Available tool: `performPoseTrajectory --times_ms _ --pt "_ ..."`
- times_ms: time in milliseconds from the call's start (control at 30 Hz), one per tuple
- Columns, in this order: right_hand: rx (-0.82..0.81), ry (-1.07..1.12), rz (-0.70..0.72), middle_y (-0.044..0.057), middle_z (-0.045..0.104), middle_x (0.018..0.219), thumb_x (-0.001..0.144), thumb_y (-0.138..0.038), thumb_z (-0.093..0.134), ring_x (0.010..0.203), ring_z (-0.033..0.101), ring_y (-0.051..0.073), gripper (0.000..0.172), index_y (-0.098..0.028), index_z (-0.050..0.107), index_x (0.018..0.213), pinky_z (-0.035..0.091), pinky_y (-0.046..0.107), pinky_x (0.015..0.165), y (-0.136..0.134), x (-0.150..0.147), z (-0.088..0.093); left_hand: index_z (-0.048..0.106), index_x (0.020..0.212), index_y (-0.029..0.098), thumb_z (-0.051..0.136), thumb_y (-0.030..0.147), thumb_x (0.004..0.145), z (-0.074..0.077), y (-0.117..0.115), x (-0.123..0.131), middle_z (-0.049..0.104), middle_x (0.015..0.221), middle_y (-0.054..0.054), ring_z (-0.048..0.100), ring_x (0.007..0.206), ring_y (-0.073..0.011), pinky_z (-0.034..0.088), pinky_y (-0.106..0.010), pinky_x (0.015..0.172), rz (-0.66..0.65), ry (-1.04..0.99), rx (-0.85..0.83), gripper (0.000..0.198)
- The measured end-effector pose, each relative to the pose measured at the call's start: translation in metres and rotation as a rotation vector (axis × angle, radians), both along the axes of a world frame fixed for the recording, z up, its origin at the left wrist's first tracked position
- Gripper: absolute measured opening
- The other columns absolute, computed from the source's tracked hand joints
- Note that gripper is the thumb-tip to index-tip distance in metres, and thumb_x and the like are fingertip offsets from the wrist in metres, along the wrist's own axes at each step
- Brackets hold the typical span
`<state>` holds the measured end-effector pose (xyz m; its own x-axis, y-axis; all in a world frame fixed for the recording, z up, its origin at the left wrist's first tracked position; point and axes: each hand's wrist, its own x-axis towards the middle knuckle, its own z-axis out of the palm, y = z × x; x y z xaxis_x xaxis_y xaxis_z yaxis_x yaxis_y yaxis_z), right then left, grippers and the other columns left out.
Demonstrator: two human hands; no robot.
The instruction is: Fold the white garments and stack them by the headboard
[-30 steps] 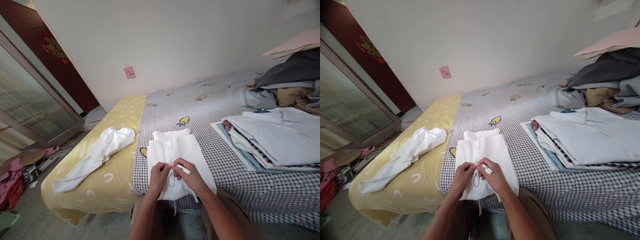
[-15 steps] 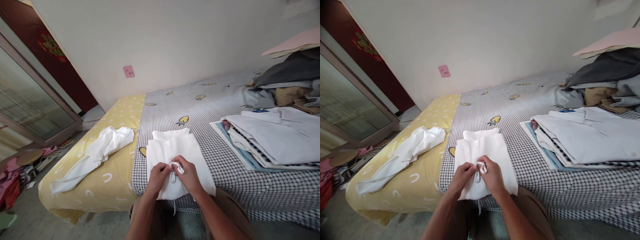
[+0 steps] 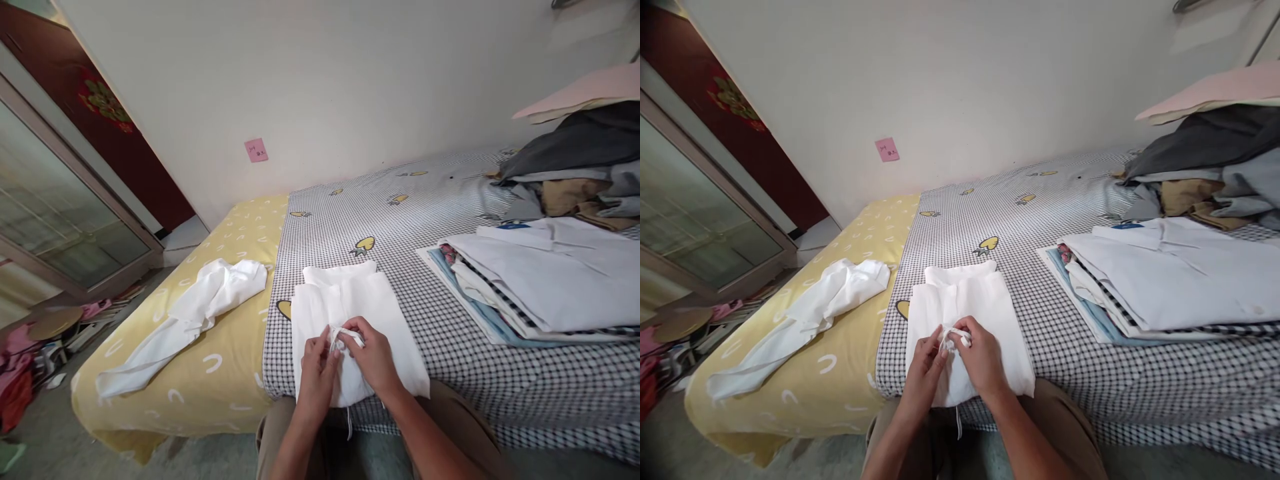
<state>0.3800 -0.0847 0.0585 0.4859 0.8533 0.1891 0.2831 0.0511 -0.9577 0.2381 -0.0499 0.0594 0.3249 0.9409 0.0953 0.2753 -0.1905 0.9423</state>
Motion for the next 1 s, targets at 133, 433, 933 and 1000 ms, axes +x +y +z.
performPoseTrajectory --times_ms 133,433,933,1000 --pt "0.003 -0.016 0.014 -0.001 0.069 0.077 0.085 -0.038 0.065 0.065 0.06 0.018 0.011 -0.027 0.061 0.082 0.042 0.027 0.063 0.0 0.0 -0.002 0.039 0.152 0.023 0.06 0.061 0.084 0.0 0.0 -0.004 0.057 0.107 -0.006 0.059 0.088 -0.0164 0.051 -0.036 0.091 0.002 -0.109 -0.094 0.081" --pt "0.021 -0.06 0.068 -0.004 0.065 0.07 0.086 -0.039 0.065 0.06 0.057 0.014 0.015 -0.025 0.06 0.081 0.041 0.024 0.06 0.0 0.001 -0.007 0.056 0.135 0.014 0.055 0.05 0.083 0.031 0.016 0.009 0.046 0.058 0.008 0.041 0.051 -0.0111 0.039 -0.026 0.054 0.04 -0.136 -0.266 0.063" --pt "0.002 0.19 0.156 0.003 0.073 0.077 0.093 -0.059 0.047 0.053 0.057 0.013 0.049 -0.022 0.074 0.109 0.043 0.025 0.052 0.0 0.008 0.004 0.053 0.072 0.022 0.056 0.013 0.075 0.039 0.032 0.013 0.056 0.067 0.004 0.053 0.065 -0.0158 0.04 -0.028 0.065 0.281 0.261 0.048 0.01" --pt "-0.005 0.194 0.125 0.002 0.068 0.064 0.094 -0.065 0.042 0.053 0.057 0.014 0.057 -0.02 0.074 0.111 0.043 0.025 0.052 -0.002 0.008 0.004 0.052 0.074 0.023 0.056 0.014 0.076 0.04 0.031 0.014 0.057 0.069 0.003 0.055 0.066 -0.016 0.041 -0.028 0.065 0.346 0.244 0.056 0.011"
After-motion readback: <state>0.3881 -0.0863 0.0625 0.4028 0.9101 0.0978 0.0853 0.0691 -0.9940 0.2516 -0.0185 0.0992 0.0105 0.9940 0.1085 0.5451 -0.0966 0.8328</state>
